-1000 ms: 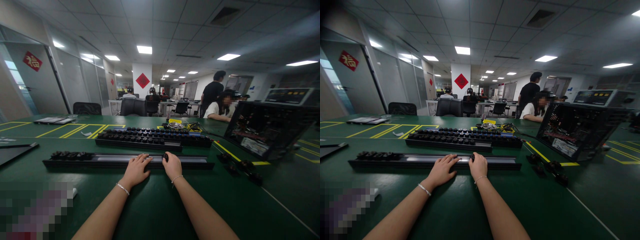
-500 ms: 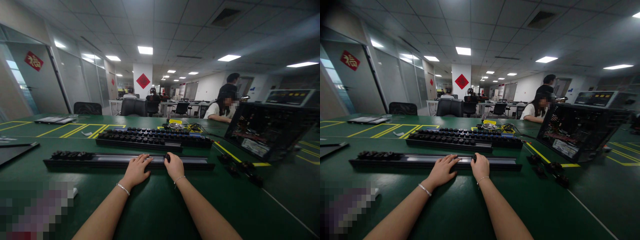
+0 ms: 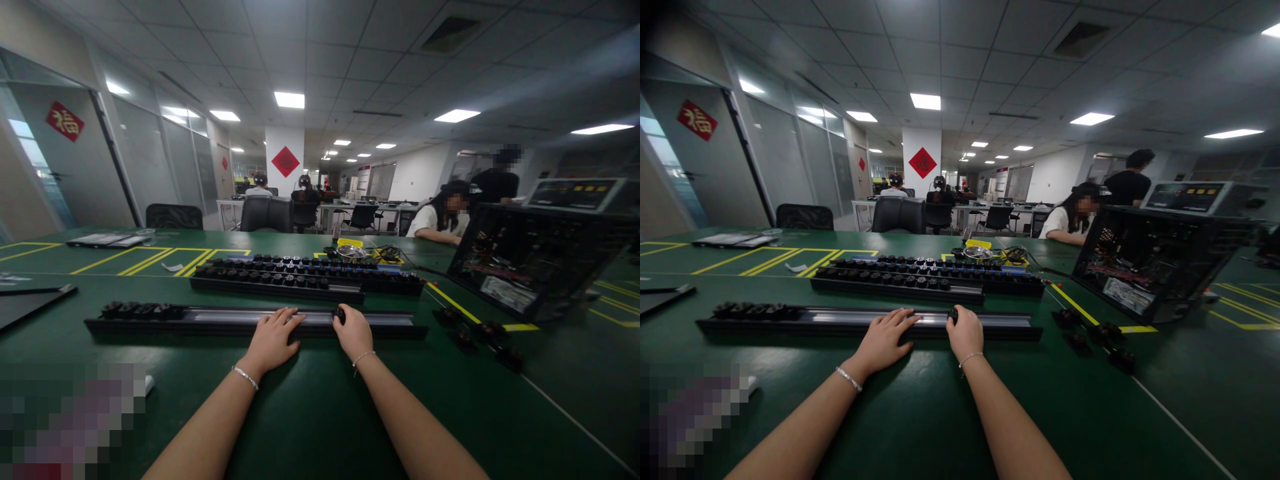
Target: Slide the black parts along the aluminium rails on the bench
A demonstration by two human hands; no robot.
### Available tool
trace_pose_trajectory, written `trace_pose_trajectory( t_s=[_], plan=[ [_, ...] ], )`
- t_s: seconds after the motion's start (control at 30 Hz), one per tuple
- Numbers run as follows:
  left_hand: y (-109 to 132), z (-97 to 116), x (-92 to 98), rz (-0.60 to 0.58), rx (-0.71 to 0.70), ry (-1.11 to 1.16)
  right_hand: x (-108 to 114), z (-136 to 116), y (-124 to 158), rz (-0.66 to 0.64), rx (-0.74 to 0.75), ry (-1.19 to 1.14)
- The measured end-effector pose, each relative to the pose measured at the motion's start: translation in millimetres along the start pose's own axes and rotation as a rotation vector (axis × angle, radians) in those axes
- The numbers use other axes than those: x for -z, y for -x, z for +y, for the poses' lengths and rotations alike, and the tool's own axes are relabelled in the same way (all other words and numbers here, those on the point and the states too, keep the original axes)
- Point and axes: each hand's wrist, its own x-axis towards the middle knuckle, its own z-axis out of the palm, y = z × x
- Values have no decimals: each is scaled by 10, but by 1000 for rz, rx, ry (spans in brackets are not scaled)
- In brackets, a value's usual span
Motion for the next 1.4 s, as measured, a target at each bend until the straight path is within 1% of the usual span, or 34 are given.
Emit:
trace_pose_trajectory(
  t_s=[0.43, 0.63, 0.87, 1.03, 1.4],
  plan=[
    [2, -13, -16, 11, -13, 4, -64, 46, 8, 54, 19, 6],
    [4, -12, -17, 15, -16, 13, -83, 47, 32, 93, -8, 21],
    [19, -18, -39, 26, 14, -6, -72, 64, 37, 104, -25, 28],
    [18, -25, -38, 11, 20, -2, -62, 95, 34, 121, -60, 32],
    [22, -31, -39, 21, 8, -4, -71, 125, 32, 152, -51, 36]
  ],
)
